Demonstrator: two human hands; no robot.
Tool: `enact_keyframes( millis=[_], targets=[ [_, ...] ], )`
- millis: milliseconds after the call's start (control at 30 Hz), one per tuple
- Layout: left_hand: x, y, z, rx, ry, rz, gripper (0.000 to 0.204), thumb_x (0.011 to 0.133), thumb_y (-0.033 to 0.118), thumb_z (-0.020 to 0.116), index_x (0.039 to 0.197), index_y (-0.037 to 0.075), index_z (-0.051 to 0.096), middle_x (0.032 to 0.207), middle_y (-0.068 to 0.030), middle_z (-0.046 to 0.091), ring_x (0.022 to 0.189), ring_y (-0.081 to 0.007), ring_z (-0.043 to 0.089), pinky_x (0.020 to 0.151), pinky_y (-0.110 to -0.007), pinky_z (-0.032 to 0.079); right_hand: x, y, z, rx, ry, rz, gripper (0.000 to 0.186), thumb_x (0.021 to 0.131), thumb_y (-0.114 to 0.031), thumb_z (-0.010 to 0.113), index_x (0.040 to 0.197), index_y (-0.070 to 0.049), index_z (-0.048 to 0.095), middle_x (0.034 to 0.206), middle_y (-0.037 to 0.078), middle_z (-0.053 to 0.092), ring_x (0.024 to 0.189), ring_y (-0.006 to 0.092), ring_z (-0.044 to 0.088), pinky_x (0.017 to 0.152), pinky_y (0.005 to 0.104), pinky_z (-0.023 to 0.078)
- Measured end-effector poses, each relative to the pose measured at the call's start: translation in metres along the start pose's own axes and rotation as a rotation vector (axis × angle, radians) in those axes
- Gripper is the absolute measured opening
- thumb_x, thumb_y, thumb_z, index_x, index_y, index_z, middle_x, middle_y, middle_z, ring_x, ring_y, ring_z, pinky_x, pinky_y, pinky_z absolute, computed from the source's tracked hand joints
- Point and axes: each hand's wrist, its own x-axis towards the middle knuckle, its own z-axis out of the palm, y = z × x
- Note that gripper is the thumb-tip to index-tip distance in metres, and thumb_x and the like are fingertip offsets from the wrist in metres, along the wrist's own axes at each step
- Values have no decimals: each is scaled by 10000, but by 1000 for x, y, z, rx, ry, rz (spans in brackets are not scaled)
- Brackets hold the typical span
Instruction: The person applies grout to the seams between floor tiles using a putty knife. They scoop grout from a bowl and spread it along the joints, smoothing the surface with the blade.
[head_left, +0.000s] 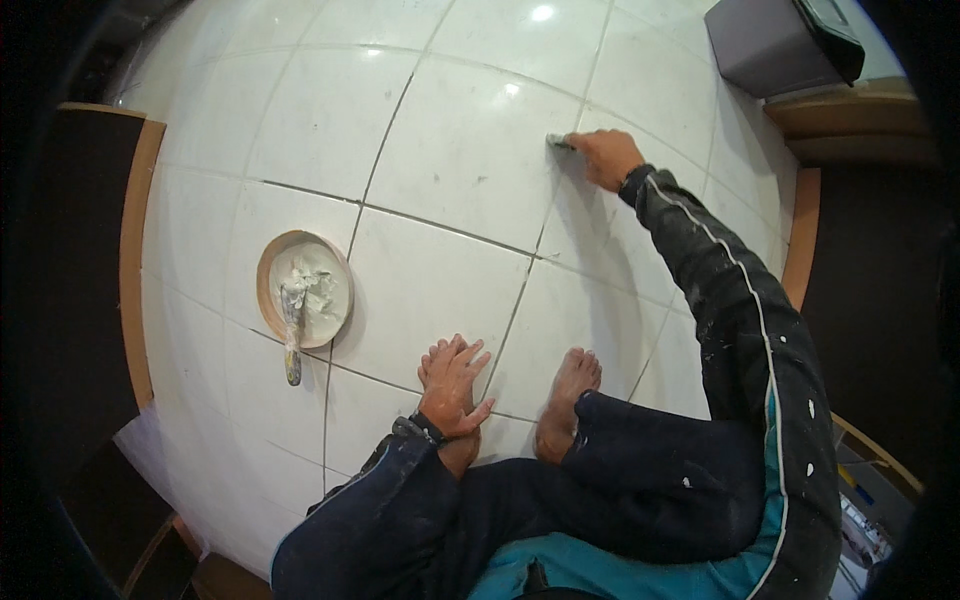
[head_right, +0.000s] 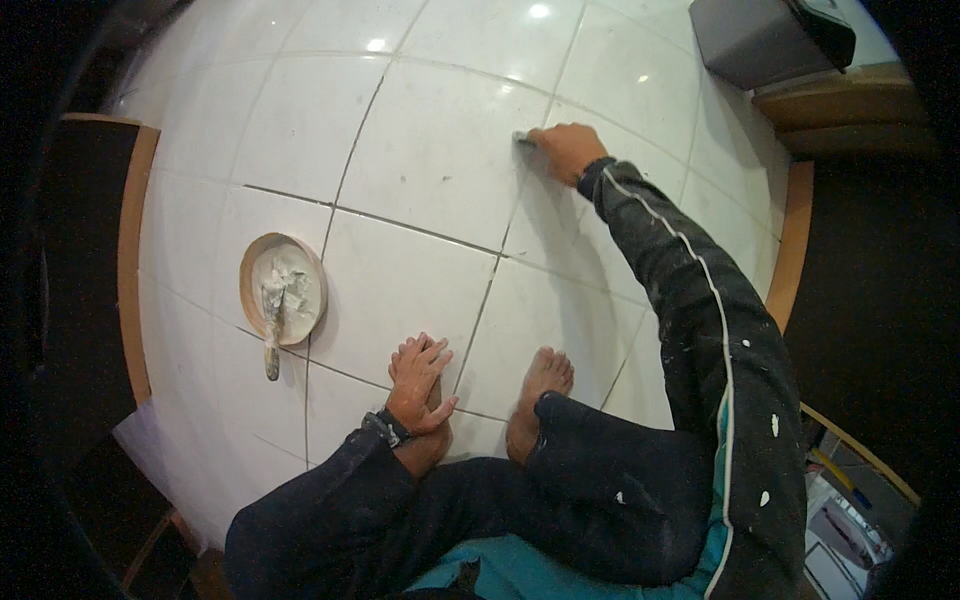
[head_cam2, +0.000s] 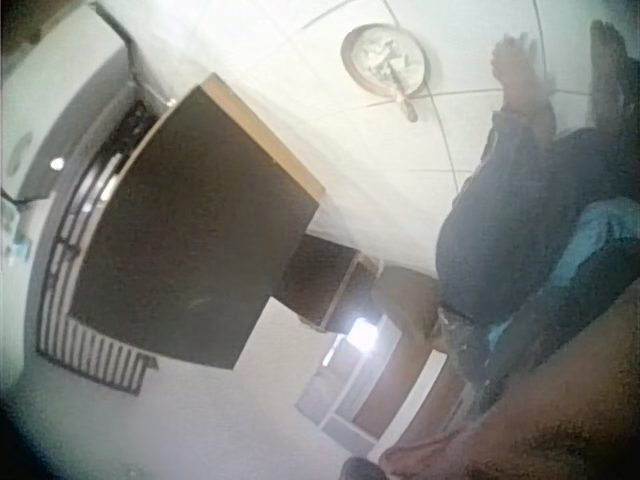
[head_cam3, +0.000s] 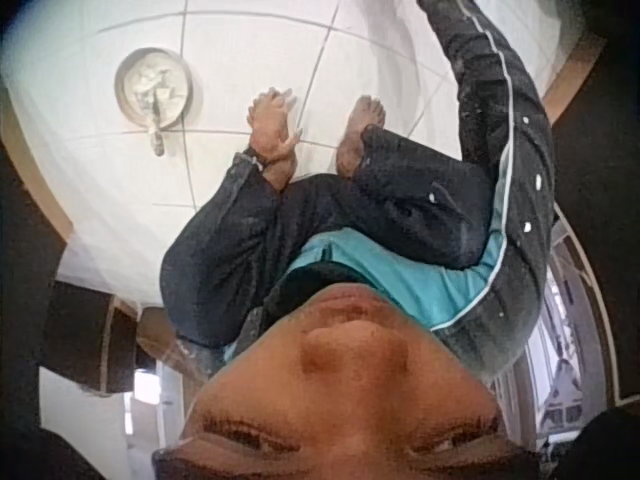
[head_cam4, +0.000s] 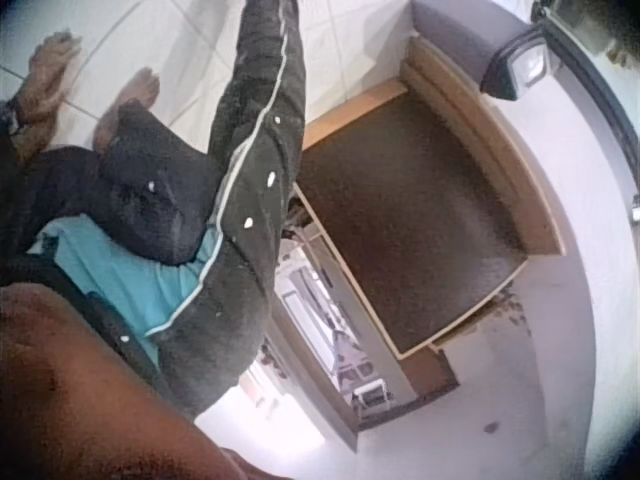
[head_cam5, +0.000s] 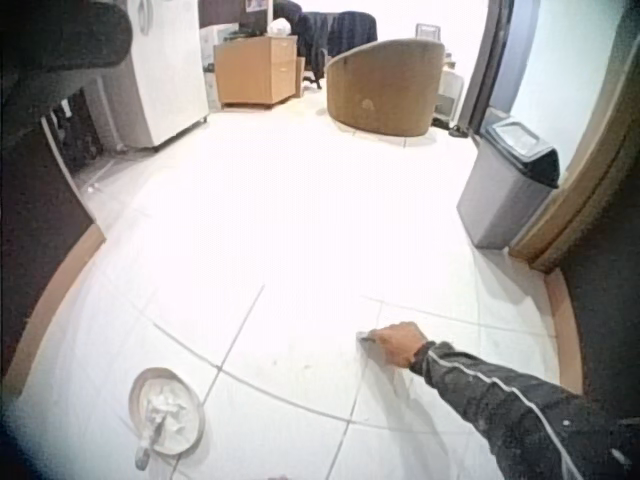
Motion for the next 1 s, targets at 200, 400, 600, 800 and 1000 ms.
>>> enact_keyframes(
  millis=[200,400,600,800,1000],
  targets=[
    [-7,-5,10,-214,-169,97,571,728,315,716,1259,119,636,1258,-146,616,1318,-496,386,1125,-634,200,-87,-90,42,225,24,-325,304,776,-49,632,1073,-86,579,937,108,652,873,321,665,717,437,533],
    [14,18,3,309,-335,204,473,700,471,662,1146,325,719,1039,-145,704,1210,-564,416,993,-795,149,-122,-120,42,195,-106,-401,297,857,-74,587,1153,-57,575,1070,137,665,988,313,664,791,422,544],
    [13,-4,27,-222,-512,-29,357,777,338,669,1097,192,729,892,-109,724,976,-377,643,976,-516,412,-78,-74,27,257,286,-483,389,854,-35,575,1230,-129,601,1203,60,671,1128,272,635,931,397,527],
    [15,3,19,-39,-439,87,325,808,307,652,1091,165,726,913,-105,732,919,-338,671,948,-474,435,-108,-53,61,107,178,-602,359,857,-35,577,1212,-77,616,1359,85,587,1356,217,465,1141,429,357],
    [8,13,15,362,-279,27,320,802,370,638,1073,234,741,979,-105,741,1088,-412,602,999,-671,282,-92,-58,25,266,117,-492,374,817,-15,585,1160,-155,636,1167,35,674,1096,260,634,891,427,533]
  ],
)
